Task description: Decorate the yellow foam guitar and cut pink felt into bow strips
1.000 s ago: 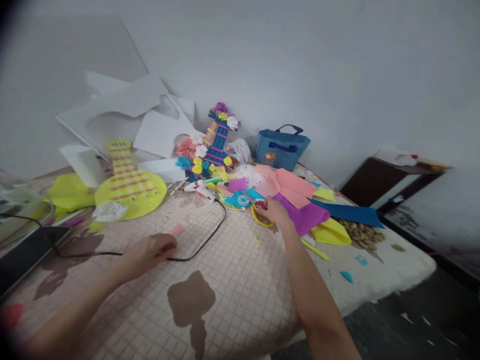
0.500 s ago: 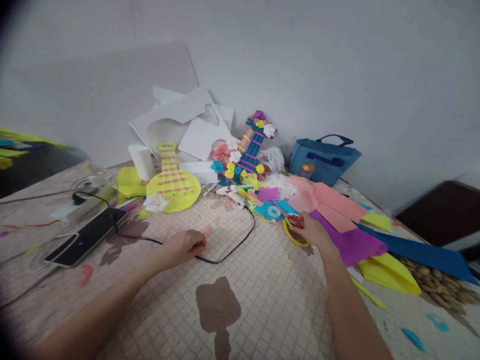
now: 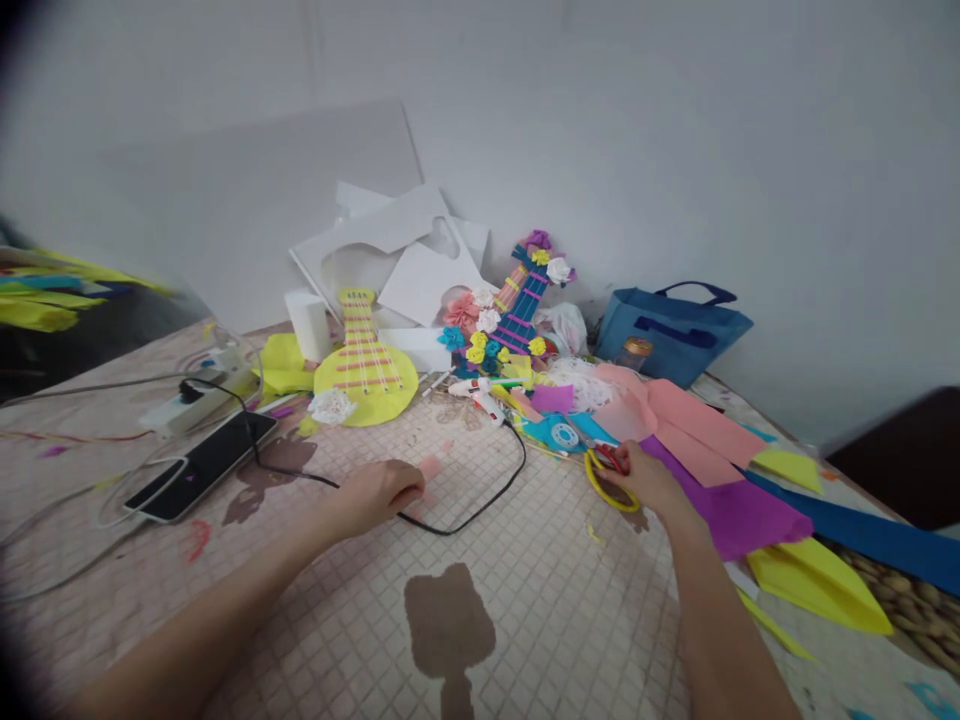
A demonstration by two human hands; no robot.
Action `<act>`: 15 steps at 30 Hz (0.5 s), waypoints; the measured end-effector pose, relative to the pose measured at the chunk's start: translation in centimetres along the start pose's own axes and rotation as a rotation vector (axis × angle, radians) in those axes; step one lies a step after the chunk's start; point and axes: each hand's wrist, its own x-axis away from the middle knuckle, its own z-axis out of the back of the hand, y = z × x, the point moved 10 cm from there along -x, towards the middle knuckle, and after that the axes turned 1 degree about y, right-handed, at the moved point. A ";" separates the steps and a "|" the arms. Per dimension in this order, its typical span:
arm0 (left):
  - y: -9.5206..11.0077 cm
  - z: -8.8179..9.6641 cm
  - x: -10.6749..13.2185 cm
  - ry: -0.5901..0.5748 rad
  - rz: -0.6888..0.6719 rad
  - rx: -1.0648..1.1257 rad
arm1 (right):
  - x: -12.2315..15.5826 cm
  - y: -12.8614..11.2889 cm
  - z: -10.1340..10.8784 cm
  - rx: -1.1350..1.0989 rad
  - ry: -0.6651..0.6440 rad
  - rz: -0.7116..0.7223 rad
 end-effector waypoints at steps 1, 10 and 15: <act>0.0 0.0 0.0 0.000 0.003 -0.004 | 0.0 0.2 -0.1 0.012 0.001 -0.004; 0.0 0.2 -0.1 -0.020 0.028 -0.004 | 0.2 -1.0 0.3 0.062 -0.024 -0.002; -0.1 -0.1 -0.1 -0.037 0.030 0.007 | 1.0 -1.9 2.1 -0.032 -0.001 -0.017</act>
